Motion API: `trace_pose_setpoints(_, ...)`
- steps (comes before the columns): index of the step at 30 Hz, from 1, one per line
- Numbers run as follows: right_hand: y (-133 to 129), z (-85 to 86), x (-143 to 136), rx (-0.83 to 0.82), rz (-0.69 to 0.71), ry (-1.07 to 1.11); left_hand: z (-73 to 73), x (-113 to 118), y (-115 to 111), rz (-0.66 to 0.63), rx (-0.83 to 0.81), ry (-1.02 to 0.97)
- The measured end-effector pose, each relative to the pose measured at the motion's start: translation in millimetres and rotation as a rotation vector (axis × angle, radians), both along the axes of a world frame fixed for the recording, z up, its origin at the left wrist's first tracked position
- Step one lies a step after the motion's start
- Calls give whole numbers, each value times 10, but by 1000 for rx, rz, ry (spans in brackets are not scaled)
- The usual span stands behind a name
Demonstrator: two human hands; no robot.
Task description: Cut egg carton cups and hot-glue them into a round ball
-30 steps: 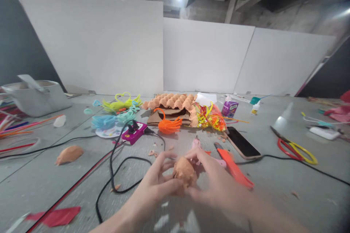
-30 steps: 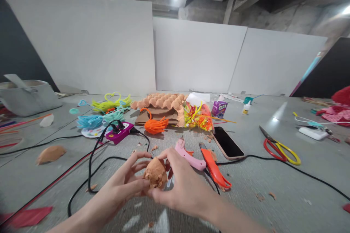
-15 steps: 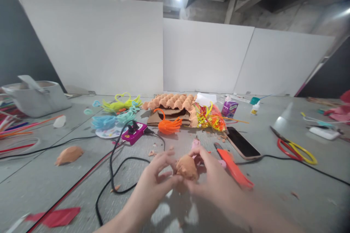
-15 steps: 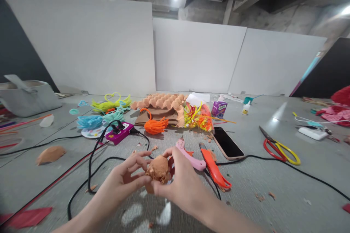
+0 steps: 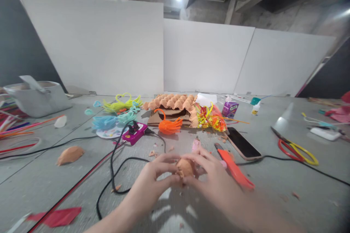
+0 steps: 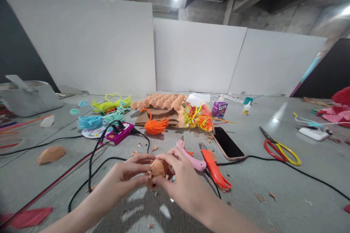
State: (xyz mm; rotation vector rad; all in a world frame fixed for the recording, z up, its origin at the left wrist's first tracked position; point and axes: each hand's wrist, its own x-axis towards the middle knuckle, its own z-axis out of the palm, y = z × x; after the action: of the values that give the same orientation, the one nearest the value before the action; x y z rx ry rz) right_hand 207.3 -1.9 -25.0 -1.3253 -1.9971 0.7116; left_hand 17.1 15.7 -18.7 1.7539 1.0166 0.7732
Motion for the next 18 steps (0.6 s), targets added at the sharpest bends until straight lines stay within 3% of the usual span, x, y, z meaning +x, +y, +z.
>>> trace_pose_setpoints(4,-59,36,-49,41,-57,-19,16,14,-31,45,35,64)
trace_pose_setpoints(13,-124,167,-134,-24,-74,14,-87,22,-162,138,333,143)
trace_pose_setpoints(18,-144,232,-157,-93,-96,27,-67,-2,-134,111,342,167)
